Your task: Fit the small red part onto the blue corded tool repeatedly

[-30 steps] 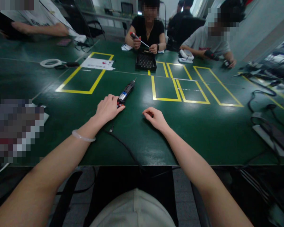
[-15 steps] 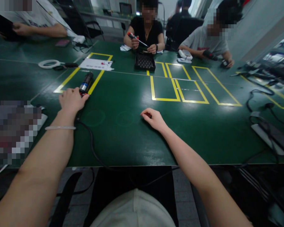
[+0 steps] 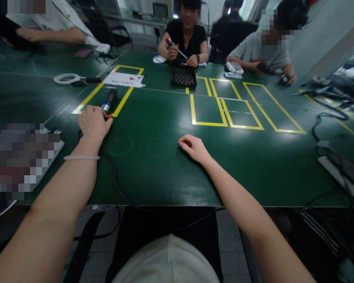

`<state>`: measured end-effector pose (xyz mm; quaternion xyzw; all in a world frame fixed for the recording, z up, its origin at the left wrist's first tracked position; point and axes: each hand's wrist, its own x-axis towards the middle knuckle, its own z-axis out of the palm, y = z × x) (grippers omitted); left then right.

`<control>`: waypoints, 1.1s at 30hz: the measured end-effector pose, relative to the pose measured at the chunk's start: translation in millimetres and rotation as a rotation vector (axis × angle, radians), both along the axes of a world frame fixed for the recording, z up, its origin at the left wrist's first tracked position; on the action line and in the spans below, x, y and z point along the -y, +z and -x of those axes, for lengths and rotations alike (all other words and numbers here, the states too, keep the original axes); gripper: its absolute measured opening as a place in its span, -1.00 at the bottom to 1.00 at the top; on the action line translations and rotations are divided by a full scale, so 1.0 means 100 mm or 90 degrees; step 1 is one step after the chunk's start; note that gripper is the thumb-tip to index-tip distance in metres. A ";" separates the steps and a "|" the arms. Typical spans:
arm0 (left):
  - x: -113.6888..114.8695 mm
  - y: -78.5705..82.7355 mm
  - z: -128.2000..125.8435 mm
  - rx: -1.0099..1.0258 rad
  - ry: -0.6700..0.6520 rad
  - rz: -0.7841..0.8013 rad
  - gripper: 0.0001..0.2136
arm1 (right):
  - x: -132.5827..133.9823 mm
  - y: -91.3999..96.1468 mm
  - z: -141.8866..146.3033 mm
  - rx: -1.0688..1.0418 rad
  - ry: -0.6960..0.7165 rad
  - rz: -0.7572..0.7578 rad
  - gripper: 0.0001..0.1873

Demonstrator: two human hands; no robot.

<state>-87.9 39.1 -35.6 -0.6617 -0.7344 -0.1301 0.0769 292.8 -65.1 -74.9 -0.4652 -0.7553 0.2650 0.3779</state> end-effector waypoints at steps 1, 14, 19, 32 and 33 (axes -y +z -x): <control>0.00 0.00 0.00 0.001 0.011 -0.003 -0.61 | 0.00 0.00 0.00 -0.001 0.002 -0.002 -0.85; 0.12 0.12 -0.46 0.411 -0.274 -0.037 -0.67 | 0.01 0.01 0.03 -0.019 0.010 0.013 -0.85; 0.52 0.15 -1.20 0.514 -0.539 0.243 -0.51 | 0.03 0.02 0.06 -0.098 0.044 0.077 -0.81; 0.79 0.02 -1.50 0.512 -0.644 0.370 -0.46 | 0.10 0.07 0.15 -0.134 0.155 0.120 -0.82; 0.79 0.02 -1.50 0.522 -0.632 0.365 -0.47 | 0.10 0.07 0.14 -0.136 0.148 0.115 -0.82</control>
